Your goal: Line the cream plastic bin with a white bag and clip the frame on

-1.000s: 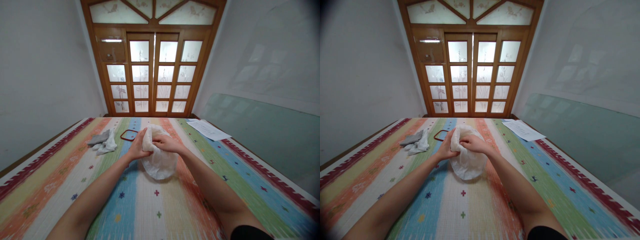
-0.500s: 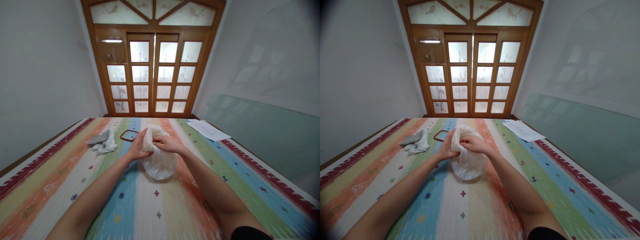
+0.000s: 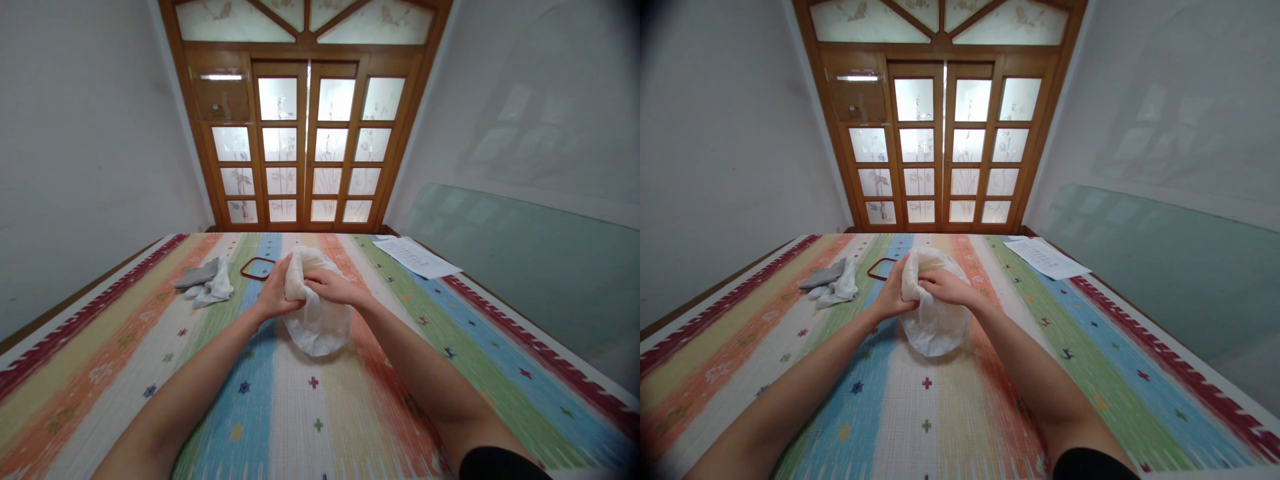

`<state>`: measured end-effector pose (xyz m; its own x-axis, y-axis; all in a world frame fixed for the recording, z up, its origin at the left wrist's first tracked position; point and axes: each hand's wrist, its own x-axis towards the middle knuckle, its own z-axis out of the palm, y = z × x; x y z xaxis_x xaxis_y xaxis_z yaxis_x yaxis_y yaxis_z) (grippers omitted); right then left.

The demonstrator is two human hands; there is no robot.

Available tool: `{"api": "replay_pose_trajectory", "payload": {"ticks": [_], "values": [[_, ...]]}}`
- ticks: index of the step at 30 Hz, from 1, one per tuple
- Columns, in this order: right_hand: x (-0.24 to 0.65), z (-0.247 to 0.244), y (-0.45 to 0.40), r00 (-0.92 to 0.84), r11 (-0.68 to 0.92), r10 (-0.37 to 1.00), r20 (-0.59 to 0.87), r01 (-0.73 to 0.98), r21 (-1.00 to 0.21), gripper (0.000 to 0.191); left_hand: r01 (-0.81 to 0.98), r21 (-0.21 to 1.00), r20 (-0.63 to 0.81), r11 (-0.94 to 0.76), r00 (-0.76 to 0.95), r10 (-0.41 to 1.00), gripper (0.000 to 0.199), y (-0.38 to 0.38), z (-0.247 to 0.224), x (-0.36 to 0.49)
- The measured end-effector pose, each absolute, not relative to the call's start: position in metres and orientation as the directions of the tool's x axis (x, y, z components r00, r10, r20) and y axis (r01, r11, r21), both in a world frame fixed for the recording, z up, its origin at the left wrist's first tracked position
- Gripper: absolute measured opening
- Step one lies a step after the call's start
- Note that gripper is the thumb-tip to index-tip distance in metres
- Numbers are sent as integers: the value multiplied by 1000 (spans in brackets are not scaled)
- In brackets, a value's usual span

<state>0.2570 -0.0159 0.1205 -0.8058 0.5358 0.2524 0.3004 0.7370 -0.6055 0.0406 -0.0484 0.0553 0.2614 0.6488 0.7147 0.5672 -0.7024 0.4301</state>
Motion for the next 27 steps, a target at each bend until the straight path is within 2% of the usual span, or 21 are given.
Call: {"api": "replay_pose_trajectory", "payload": {"ticks": [13,27], "values": [[255,119,-15,-799,729,549,247,313,-609,36,568,437,716,-698,249,652,123,-48,54,41],[253,116,-14,-774,762,546,320,300,-574,34,545,433,737,-717,244,630,119,-47,53,41]]}}
